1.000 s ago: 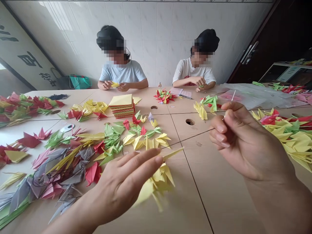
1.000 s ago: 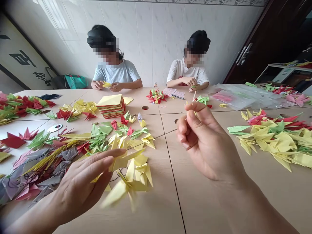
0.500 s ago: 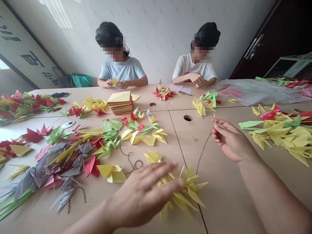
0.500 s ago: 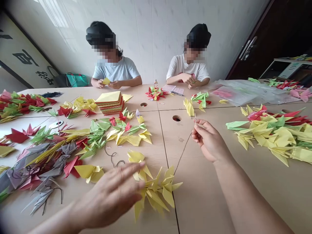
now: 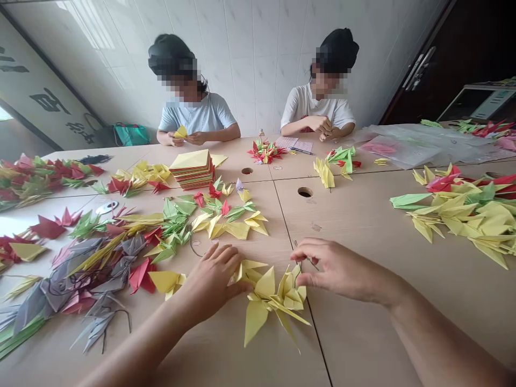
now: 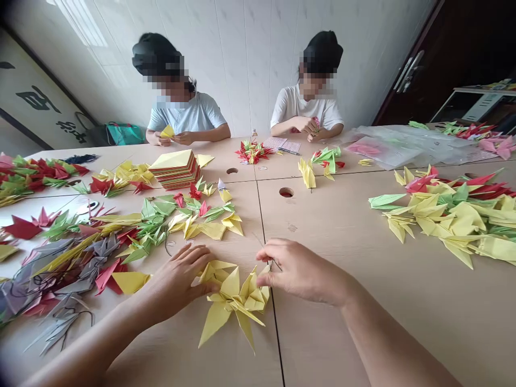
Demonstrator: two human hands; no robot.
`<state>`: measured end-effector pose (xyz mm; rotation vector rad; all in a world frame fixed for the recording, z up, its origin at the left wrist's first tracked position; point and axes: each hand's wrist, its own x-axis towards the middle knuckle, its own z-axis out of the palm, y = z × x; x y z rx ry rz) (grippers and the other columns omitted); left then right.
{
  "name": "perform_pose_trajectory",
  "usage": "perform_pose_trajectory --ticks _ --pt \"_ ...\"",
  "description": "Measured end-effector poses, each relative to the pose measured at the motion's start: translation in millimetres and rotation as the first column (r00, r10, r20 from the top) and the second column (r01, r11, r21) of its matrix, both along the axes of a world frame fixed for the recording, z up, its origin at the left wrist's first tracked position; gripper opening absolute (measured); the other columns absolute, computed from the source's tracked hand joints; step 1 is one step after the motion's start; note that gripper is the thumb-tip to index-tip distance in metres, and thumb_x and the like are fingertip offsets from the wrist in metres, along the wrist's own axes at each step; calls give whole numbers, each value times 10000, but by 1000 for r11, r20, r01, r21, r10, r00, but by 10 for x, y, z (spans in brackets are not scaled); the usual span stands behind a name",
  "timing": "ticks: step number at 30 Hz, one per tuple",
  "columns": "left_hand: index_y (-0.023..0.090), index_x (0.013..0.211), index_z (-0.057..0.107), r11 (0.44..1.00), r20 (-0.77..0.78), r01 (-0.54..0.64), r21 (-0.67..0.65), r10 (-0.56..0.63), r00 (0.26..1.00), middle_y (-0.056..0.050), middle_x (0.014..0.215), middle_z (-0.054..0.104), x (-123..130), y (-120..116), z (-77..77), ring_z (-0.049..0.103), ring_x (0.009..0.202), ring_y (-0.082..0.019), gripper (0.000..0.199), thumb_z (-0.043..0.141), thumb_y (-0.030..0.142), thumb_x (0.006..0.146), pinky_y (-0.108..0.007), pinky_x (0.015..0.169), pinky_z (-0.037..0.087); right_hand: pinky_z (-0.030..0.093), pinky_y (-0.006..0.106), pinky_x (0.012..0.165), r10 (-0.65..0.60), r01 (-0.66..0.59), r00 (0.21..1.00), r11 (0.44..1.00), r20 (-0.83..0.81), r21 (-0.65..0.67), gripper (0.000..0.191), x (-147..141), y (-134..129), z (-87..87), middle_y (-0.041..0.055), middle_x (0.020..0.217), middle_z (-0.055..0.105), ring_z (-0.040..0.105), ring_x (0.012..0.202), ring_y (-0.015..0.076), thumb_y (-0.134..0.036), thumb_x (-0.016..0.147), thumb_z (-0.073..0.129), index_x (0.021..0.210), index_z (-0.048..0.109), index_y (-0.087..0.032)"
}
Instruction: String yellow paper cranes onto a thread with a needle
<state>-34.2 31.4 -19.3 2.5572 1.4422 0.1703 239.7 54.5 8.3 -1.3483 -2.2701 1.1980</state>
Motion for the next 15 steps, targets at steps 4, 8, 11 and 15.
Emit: perform_pose_trajectory --ticks 4,8,11,15 --pt "195 1011 593 991 -21 -132 8 133 991 -91 1002 634 -140 -37 -10 606 939 -291 366 476 520 890 -442 786 490 413 264 671 29 -26 998 999 58 -40 160 -109 -9 -81 7 881 636 546 771 158 -366 790 641 828 675 -214" --pt "207 988 578 972 -33 -236 15 236 971 -75 1013 625 -264 -39 -5 620 903 -273 369 449 540 895 -398 718 489 362 239 572 -4 6 999 1000 52 -23 201 -116 23 -130 -18 715 588 492 633 121 -303 836 545 683 619 -196" --pt "209 969 582 960 -46 -281 21 281 959 -71 1014 634 -313 -28 -14 626 902 -276 357 455 534 893 -396 719 483 347 241 565 -67 66 996 998 63 21 207 -40 63 -129 -20 693 576 479 623 122 -297 832 535 664 602 -195" --pt "215 1036 586 947 -46 -319 21 320 946 -76 1052 650 -345 -18 -16 635 936 -290 374 467 535 883 -399 724 496 341 247 556 -167 161 981 985 98 68 229 111 142 -118 -10 694 598 496 630 139 -317 843 512 675 612 -199"
